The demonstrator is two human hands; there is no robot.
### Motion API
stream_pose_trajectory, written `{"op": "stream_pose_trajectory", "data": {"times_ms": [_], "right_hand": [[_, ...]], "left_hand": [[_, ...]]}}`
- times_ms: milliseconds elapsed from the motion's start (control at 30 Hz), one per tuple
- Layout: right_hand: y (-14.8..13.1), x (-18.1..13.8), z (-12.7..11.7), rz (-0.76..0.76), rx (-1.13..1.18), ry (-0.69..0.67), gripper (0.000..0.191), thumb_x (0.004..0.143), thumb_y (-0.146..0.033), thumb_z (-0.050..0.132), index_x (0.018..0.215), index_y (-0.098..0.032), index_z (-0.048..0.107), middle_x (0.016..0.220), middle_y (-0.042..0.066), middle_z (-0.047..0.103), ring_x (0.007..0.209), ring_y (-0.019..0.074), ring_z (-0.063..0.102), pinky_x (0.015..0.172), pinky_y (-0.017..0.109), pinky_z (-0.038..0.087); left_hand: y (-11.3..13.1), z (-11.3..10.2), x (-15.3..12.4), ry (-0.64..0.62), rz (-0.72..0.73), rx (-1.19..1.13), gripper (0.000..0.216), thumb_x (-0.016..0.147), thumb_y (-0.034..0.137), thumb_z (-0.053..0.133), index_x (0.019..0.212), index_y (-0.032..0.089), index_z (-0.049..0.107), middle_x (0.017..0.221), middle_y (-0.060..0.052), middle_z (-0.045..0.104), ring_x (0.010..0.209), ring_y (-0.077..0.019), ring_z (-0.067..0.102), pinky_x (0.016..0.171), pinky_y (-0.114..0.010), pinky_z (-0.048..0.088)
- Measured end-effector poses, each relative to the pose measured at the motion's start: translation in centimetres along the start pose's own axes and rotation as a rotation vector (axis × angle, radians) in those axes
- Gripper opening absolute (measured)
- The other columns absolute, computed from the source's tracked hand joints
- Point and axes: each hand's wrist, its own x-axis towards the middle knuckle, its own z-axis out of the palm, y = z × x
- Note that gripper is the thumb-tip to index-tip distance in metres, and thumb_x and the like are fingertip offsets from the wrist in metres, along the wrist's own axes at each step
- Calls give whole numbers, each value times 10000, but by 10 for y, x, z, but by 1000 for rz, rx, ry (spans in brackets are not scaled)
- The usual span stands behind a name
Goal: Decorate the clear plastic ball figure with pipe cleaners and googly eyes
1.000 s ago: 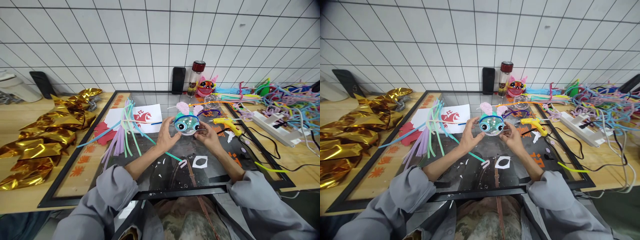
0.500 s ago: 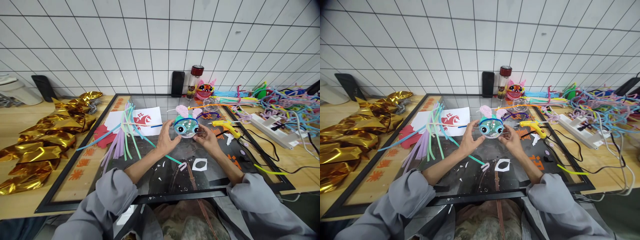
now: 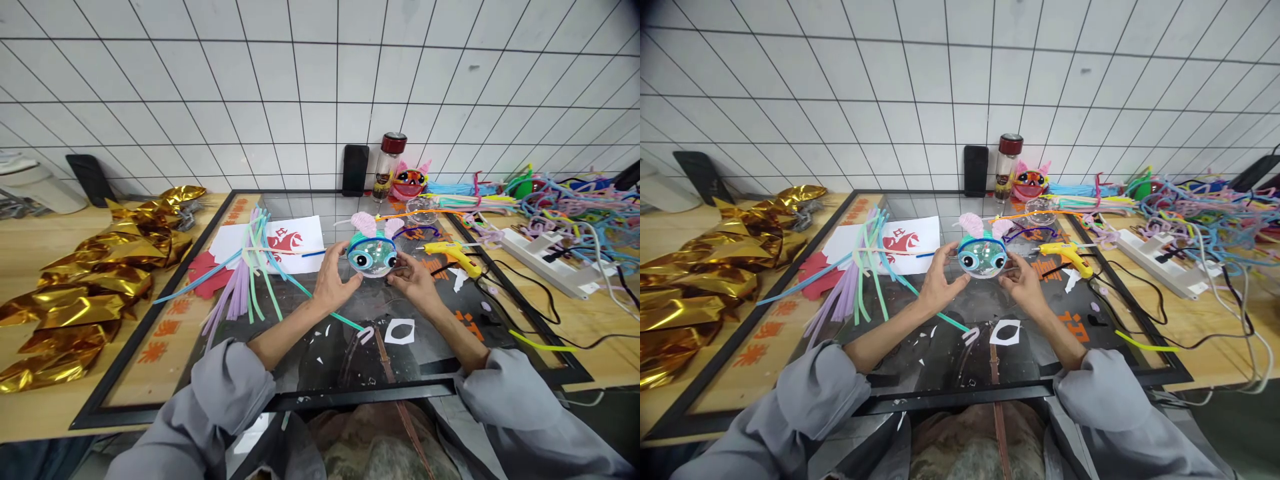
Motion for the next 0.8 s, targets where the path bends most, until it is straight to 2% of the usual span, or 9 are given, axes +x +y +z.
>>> {"op": "stream_pose_trajectory", "data": {"times_ms": [167,533,800], "right_hand": [[3,0,-3,-11,-12,0,624,644,-340,774,1228,-234,581,967,45,600,724,167,628,658,357,572],[-6,-1,-2,16,-8,-6,632,610,-338,808,1183,-223,570,943,33,608,708,169,633,634,352,578],[-5,-3,-1,30,4,0,588,616,-322,784,1158,-217,580,927,28,608,704,173,634,629,350,571]], "left_hand": [[1,0,0,5,6,-6,645,757,221,661,1348,188,405,1356,-155,525,1240,-283,540,1028,-480,475],[2,-1,-1,10,-9,-49,579,830,326,641,1349,196,418,1363,-155,522,1251,-284,529,1039,-478,458],[3,-1,-1,-10,-11,-42,596,810,281,649,1347,184,410,1380,-165,508,1276,-287,512,1052,-484,453]]}}
